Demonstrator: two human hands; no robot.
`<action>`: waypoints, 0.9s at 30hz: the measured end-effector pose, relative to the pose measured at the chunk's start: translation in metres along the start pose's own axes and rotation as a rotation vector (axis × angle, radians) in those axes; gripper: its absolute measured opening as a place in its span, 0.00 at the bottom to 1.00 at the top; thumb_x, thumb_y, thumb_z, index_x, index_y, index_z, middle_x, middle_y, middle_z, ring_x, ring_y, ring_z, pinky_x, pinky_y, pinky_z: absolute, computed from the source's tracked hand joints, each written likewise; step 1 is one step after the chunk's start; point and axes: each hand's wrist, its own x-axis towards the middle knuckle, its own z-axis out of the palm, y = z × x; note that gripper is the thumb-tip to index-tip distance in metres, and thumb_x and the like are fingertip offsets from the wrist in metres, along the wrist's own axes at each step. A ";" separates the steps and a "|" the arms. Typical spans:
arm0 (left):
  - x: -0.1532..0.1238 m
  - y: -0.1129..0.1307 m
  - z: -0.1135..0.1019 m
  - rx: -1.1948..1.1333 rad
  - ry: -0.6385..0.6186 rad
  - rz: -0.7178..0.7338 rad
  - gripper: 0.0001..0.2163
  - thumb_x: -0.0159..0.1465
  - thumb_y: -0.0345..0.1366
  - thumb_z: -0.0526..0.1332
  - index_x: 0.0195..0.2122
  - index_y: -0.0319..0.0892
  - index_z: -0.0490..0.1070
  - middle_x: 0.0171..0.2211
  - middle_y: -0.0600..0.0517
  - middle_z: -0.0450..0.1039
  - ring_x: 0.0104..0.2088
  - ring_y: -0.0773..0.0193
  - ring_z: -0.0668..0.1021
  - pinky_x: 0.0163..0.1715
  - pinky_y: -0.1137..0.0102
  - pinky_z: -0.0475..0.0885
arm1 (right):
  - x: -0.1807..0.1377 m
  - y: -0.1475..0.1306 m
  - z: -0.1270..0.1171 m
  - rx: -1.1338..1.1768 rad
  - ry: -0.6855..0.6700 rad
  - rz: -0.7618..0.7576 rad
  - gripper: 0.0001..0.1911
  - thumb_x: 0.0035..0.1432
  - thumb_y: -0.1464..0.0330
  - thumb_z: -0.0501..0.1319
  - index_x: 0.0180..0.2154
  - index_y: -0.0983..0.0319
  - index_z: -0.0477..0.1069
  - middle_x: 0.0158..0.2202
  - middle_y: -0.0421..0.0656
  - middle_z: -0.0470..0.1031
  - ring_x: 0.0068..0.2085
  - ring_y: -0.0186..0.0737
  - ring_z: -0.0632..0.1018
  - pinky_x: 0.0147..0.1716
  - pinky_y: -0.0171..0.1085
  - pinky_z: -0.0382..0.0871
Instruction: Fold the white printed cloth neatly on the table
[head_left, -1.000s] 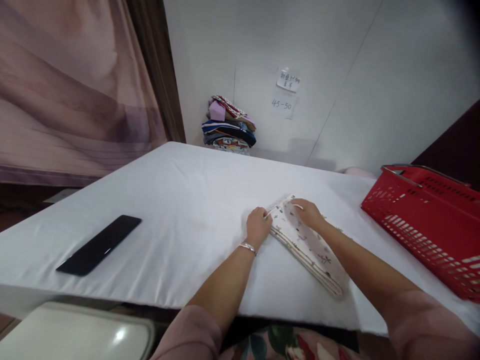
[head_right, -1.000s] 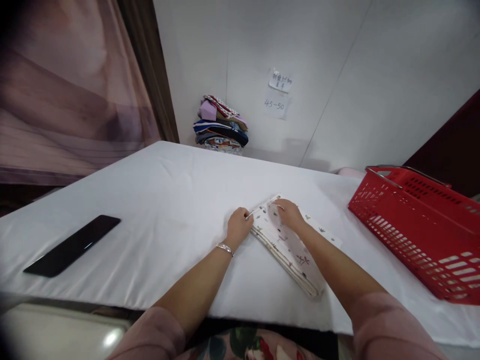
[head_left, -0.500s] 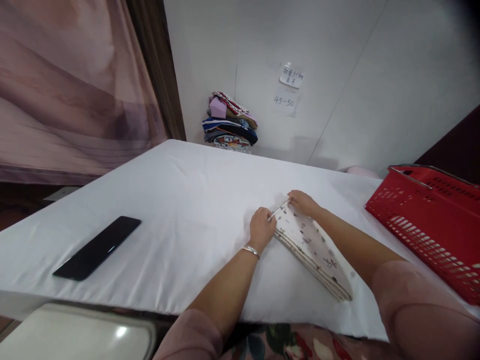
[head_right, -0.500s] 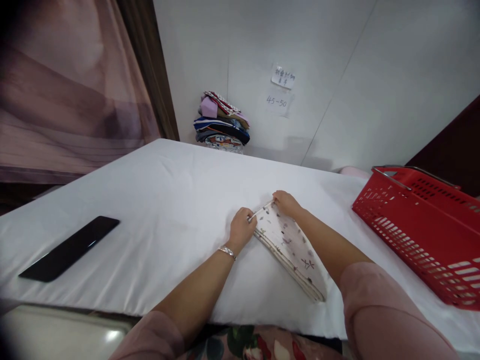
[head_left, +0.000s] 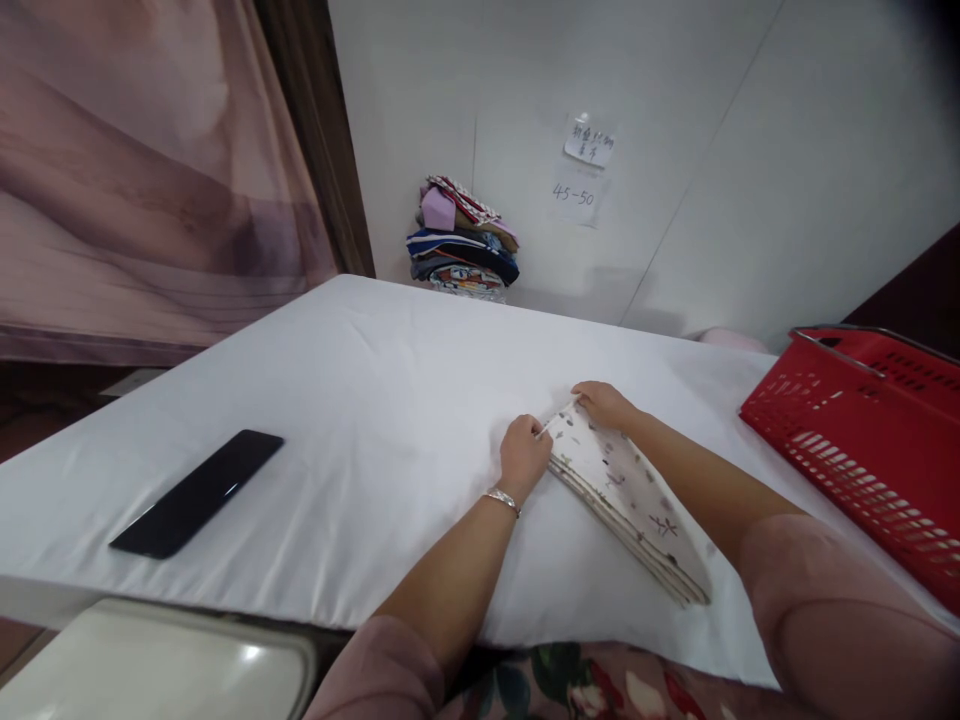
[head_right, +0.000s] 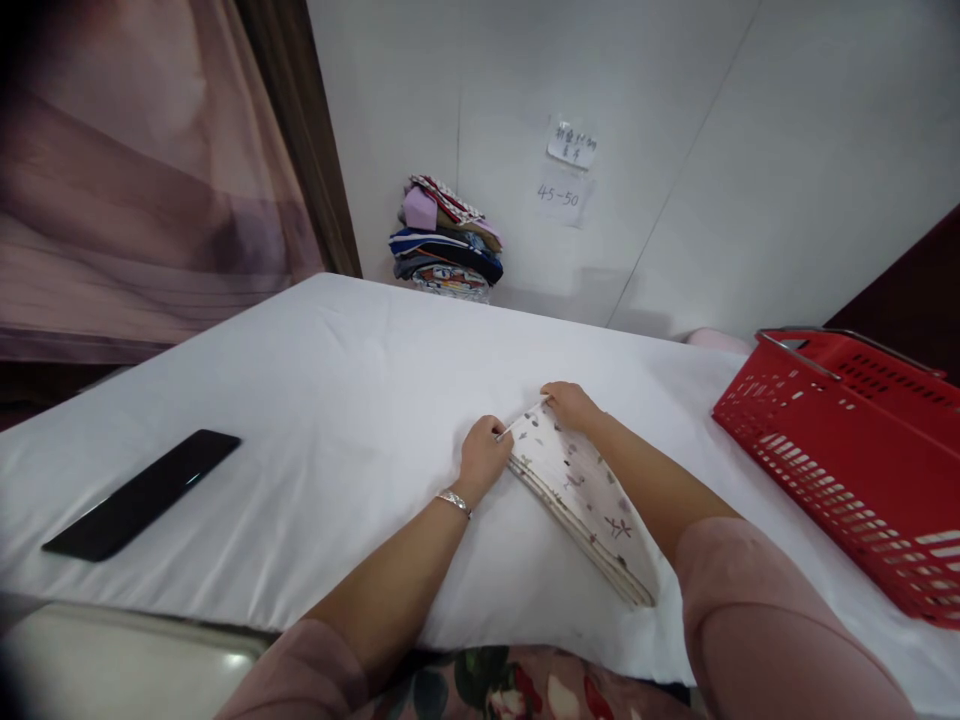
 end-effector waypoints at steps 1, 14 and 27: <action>0.000 0.001 -0.001 0.001 0.003 0.036 0.04 0.56 0.29 0.56 0.27 0.44 0.63 0.30 0.54 0.69 0.33 0.65 0.70 0.32 0.71 0.62 | 0.000 0.001 0.000 -0.007 0.003 -0.020 0.15 0.57 0.75 0.52 0.45 0.63 0.70 0.45 0.47 0.74 0.47 0.41 0.72 0.46 0.37 0.61; -0.004 0.005 -0.004 0.092 -0.037 0.357 0.09 0.56 0.23 0.54 0.34 0.43 0.65 0.35 0.51 0.69 0.39 0.61 0.69 0.40 0.66 0.63 | -0.008 0.000 -0.001 0.025 0.048 -0.154 0.12 0.57 0.75 0.51 0.37 0.63 0.72 0.40 0.47 0.74 0.44 0.41 0.72 0.45 0.37 0.62; -0.004 0.007 -0.004 0.036 -0.030 0.363 0.09 0.56 0.23 0.53 0.34 0.43 0.65 0.35 0.51 0.69 0.38 0.63 0.70 0.40 0.68 0.65 | -0.004 0.000 -0.007 -0.019 0.013 -0.216 0.12 0.56 0.75 0.51 0.35 0.62 0.73 0.38 0.47 0.74 0.43 0.42 0.70 0.45 0.38 0.60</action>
